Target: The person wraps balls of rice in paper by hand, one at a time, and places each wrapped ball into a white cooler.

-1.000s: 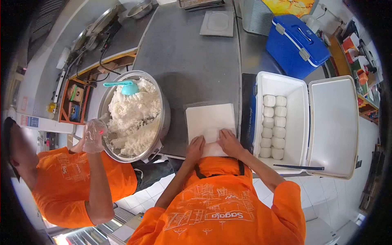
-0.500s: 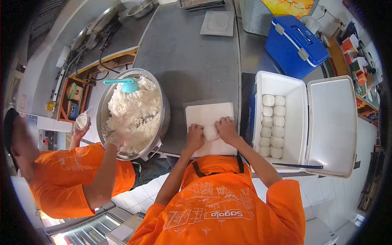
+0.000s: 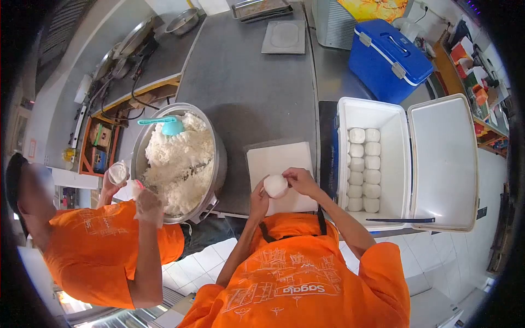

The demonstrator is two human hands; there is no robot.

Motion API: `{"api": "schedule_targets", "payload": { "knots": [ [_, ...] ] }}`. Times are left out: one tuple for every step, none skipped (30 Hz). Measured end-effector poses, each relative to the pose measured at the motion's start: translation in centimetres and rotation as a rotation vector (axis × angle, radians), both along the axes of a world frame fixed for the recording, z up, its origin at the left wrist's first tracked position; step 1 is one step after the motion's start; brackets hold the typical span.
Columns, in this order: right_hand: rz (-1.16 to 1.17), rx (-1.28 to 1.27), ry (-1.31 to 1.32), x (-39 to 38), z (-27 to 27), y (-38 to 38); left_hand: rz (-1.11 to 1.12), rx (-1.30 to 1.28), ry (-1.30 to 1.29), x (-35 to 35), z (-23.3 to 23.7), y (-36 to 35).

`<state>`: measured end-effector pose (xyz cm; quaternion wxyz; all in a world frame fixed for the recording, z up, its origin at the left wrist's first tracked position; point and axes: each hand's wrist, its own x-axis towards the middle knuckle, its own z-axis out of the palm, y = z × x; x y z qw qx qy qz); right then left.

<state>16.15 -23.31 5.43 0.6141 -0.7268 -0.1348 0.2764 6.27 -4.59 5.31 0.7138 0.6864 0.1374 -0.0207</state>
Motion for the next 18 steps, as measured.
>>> {"api": "schedule_targets", "payload": {
  "knots": [
    [0.0,0.142,0.329,0.3,0.8,-0.1,-0.002,0.002,-0.002,0.1,0.8,0.4],
    [0.0,0.144,0.327,0.5,2.2,-0.2,-0.036,0.277,-0.109,0.3,1.3,1.0],
    [-0.007,0.171,0.46,0.7,3.9,-0.3,-0.068,0.551,-0.216,0.5,1.9,1.4],
    [-0.013,0.196,0.595,0.7,5.4,-0.3,-0.066,0.552,-0.217,0.6,2.4,1.6],
    [-0.011,0.194,0.596,0.4,6.3,0.0,-0.091,0.402,-0.166,0.8,3.2,1.7],
    [0.016,0.186,0.484,-0.1,7.2,0.6,-0.117,0.252,-0.113,0.9,3.7,1.7],
    [0.041,0.179,0.372,-0.6,8.1,1.2,-0.119,0.253,-0.11,1.1,4.2,1.5],
    [0.037,0.182,0.371,-0.9,9.2,1.6,0.015,-0.123,-0.023,1.4,4.6,1.3],
    [-0.065,0.25,0.405,-1.3,10.4,2.0,0.077,-0.311,0.021,1.7,5.3,0.9],
    [-0.165,0.317,0.436,-1.6,10.9,2.4,0.154,-0.498,0.062,2.1,6.0,0.4],
    [-0.163,0.319,0.433,-2.0,10.8,3.0,0.202,-0.687,0.066,2.3,7.4,-0.4],
    [-0.232,0.332,0.298,-2.7,10.6,3.6,0.25,-0.875,0.073,2.4,8.1,-1.0],
    [-0.303,0.344,0.161,-3.0,10.4,4.1,0.249,-0.872,0.073,2.5,8.1,-1.5],
    [-0.306,0.347,0.163,-3.1,11.1,4.1,0.289,-0.873,0.064,2.5,8.1,-1.9],
    [-0.27,0.258,0.018,-3.2,12.3,3.7,0.326,-0.875,0.058,2.5,7.9,-2.2],
    [-0.238,0.164,-0.125,-3.3,12.9,3.3,0.316,-0.877,0.067,2.3,7.2,-1.9],
    [-0.256,0.154,-0.124,-3.3,12.5,3.2,0.29,-0.571,0.078,2.1,5.8,-1.2],
    [-0.226,0.12,-0.293,-3.4,12.0,3.2,0.249,-0.268,0.084,1.9,5.5,-0.8]
  ]
}}
